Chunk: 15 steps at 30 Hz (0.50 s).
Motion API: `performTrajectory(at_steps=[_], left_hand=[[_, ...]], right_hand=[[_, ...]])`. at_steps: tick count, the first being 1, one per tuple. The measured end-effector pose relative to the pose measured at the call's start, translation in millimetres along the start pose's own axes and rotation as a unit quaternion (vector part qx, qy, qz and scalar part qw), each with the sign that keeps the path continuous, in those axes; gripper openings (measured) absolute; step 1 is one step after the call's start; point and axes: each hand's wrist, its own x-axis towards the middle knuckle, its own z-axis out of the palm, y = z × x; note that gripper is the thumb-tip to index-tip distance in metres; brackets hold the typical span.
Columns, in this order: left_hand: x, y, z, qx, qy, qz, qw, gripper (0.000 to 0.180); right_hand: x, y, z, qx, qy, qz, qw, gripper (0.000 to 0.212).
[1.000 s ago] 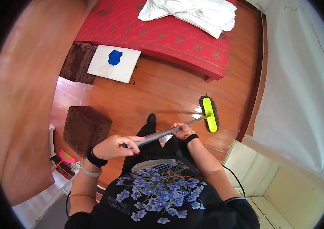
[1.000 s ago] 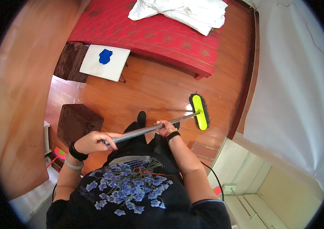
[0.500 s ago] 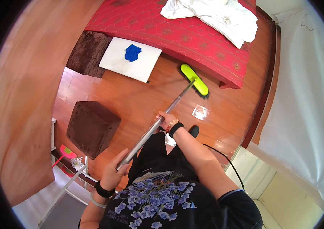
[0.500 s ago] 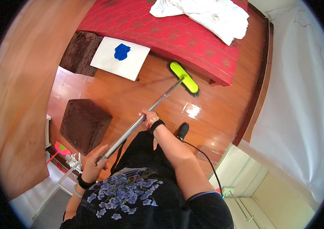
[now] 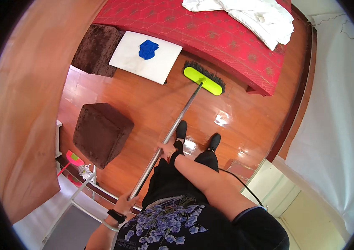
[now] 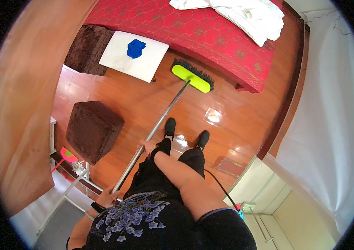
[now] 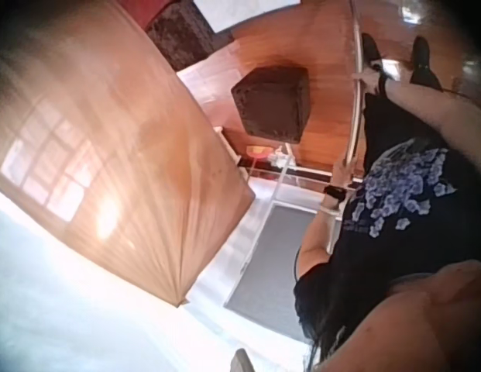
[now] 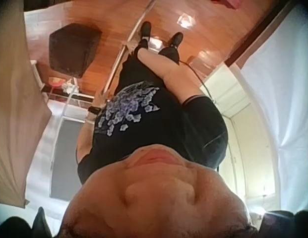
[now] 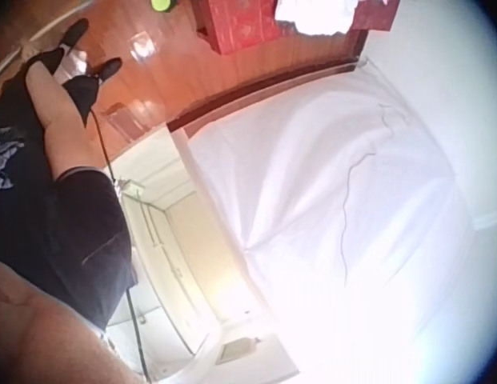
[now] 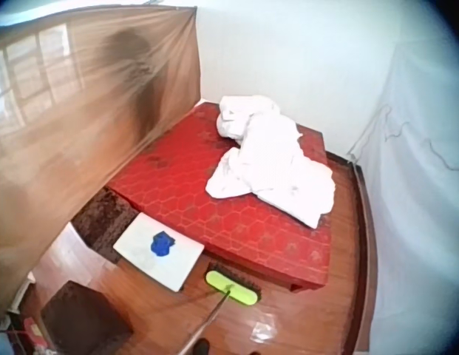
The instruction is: Sweeping the floor in a bedroom using a broom.
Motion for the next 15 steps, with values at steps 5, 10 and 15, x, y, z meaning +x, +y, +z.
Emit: performTrajectory(at_steps=[5,10,15], left_hand=[[20.6,22.5,20.3,0.086,0.058,0.063,0.993,0.043],[70.5,49.7,43.2,0.057,0.062,0.155,0.984,0.045],[104.3,61.0,77.7,0.043,0.032,0.228,0.972,0.046]], right_hand=[[-9.3,-22.9,-6.4,0.125,0.027,-0.005,0.992,0.017],[21.5,-73.1,-33.0,-0.054,0.070,-0.150,0.985,0.011],[26.8,-107.4,-68.6,0.020,0.102,-0.132,0.986,0.012]])
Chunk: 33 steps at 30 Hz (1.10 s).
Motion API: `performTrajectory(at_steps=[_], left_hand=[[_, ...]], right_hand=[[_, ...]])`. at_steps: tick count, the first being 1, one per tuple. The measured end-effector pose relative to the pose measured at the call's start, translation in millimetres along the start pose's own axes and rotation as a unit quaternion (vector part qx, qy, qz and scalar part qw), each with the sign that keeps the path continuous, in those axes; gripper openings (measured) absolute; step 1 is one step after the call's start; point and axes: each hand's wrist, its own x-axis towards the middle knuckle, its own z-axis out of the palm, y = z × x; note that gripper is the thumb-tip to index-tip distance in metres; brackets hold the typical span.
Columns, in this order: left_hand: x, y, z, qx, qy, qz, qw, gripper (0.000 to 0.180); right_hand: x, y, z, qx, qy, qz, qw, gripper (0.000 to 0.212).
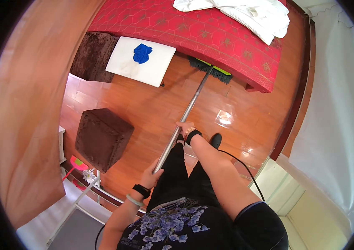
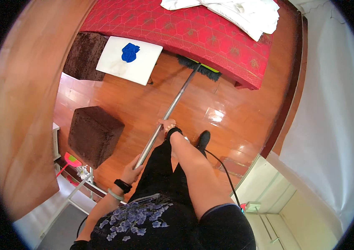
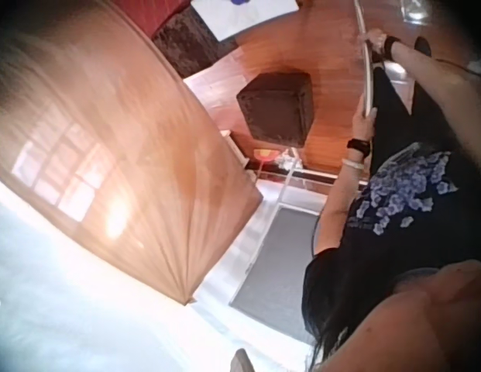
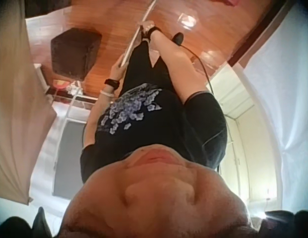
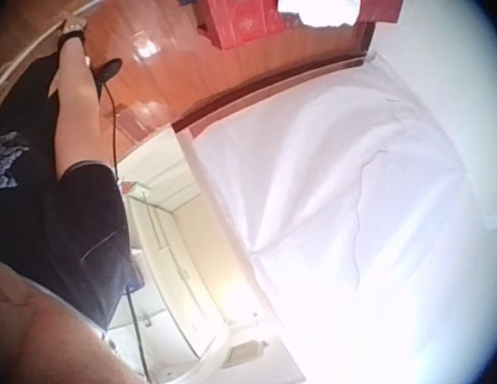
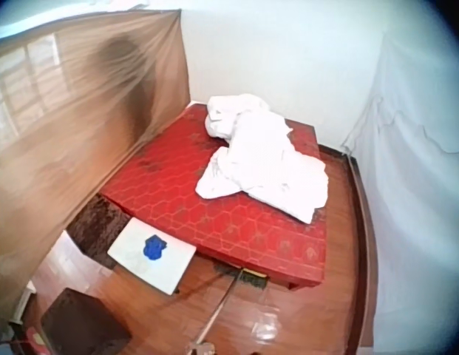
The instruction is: Sweeping the floor in a bedroom using a broom.
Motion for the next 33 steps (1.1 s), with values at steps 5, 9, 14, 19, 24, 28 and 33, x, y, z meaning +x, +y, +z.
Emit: performTrajectory(at_steps=[5,9,14,19,24,28,33], left_hand=[[-23.1,4.0,3.7,0.012,-0.053,-0.091,0.994,0.054],[-72.9,-32.1,-17.7,0.104,-0.039,0.061,0.992,0.056],[-118.1,9.5,-17.4,0.098,-0.121,-0.136,0.978,0.054],[-83.8,-32.5,37.3,0.132,-0.018,0.062,0.989,0.050],[-24.6,30.6,127.7,0.027,-0.066,-0.039,0.997,0.053],[-19.7,42.1,177.2,0.028,-0.079,-0.024,0.996,0.054],[-82.8,33.0,154.8,0.077,-0.083,-0.045,0.993,0.055]], right_hand=[[-26.9,17.8,-2.4,-0.001,-0.031,-0.018,0.999,0.012],[-79.6,50.3,8.6,0.041,-0.087,0.027,0.995,0.014],[-102.7,84.6,-22.8,0.078,-0.107,0.141,0.981,0.029],[-93.5,25.4,-49.6,0.003,-0.063,0.059,0.996,0.015],[-42.8,-44.5,-122.6,-0.114,-0.033,-0.071,0.990,0.011],[-52.8,-69.3,-160.6,-0.082,0.000,-0.138,0.987,0.016],[-105.8,-27.3,-142.5,0.038,-0.095,-0.024,0.994,0.014]])
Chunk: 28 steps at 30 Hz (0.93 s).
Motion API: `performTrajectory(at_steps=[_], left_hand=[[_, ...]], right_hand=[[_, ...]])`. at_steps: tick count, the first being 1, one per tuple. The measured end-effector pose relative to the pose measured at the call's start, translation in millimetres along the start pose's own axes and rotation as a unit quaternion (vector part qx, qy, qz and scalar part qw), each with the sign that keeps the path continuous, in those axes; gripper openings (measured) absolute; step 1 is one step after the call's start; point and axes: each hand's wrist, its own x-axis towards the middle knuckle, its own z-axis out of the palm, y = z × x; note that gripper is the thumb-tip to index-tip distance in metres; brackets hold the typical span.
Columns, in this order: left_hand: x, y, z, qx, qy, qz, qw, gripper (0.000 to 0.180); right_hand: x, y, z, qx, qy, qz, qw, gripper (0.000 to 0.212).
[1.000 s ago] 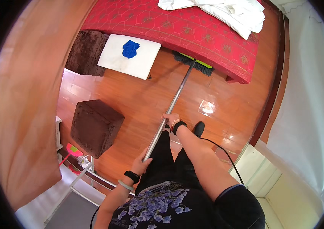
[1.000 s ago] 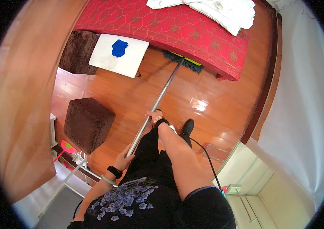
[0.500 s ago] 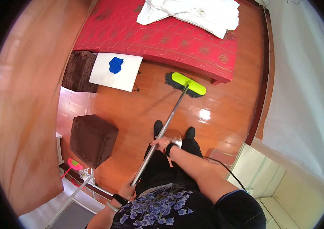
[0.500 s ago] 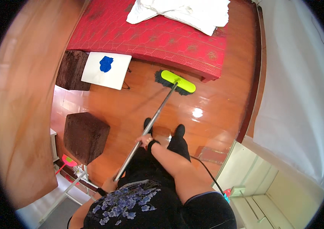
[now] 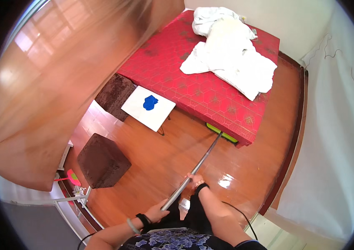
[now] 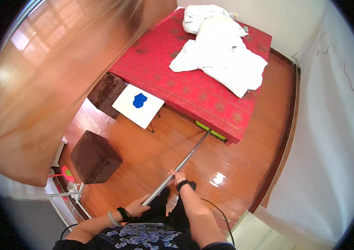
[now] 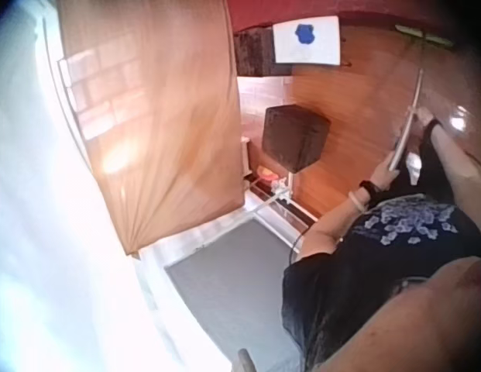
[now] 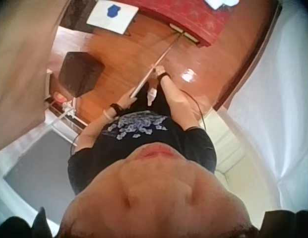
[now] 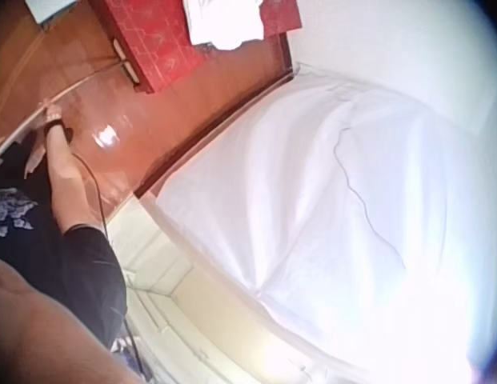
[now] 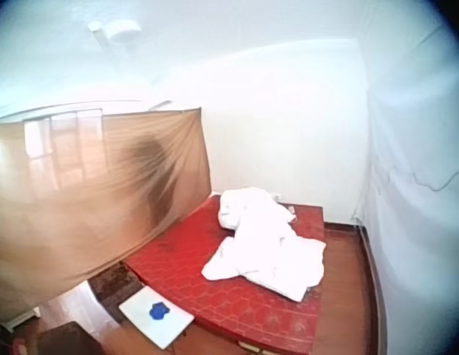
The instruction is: Sweeping the floor in a bedroom using a broom.
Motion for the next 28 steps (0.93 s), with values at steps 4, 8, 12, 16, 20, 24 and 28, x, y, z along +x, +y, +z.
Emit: performTrajectory(at_steps=[4,8,12,16,20,24,28], left_hand=[[-47.9,-34.7,-16.1,0.133,-0.025,0.066,0.989,0.056],[-108.0,-17.7,-36.4,0.190,-0.080,-0.090,0.974,0.056],[-137.9,-60.0,-72.9,0.390,-0.094,0.051,0.915,0.059],[-163.9,-49.1,-73.8,0.458,-0.099,0.147,0.871,0.056],[-170.2,19.5,-56.5,0.536,-0.156,0.156,0.815,0.055],[-220.1,72.6,-40.7,0.600,-0.224,0.227,0.733,0.054],[-234.2,89.0,41.3,0.664,-0.311,0.320,0.600,0.056]], right_hand=[[-32.2,57.9,0.9,0.031,-0.036,0.053,0.997,0.016],[-62.7,105.8,10.7,0.090,-0.089,0.122,0.984,0.019],[-97.0,148.3,18.7,0.131,-0.129,0.136,0.974,0.018],[-147.3,165.4,17.5,0.225,-0.041,0.119,0.966,0.015],[-217.0,168.2,1.5,0.393,0.032,-0.001,0.919,0.008],[-291.2,186.6,4.8,0.496,0.036,-0.107,0.861,0.005],[-371.8,209.5,-63.3,0.568,0.063,-0.210,0.793,0.008]])
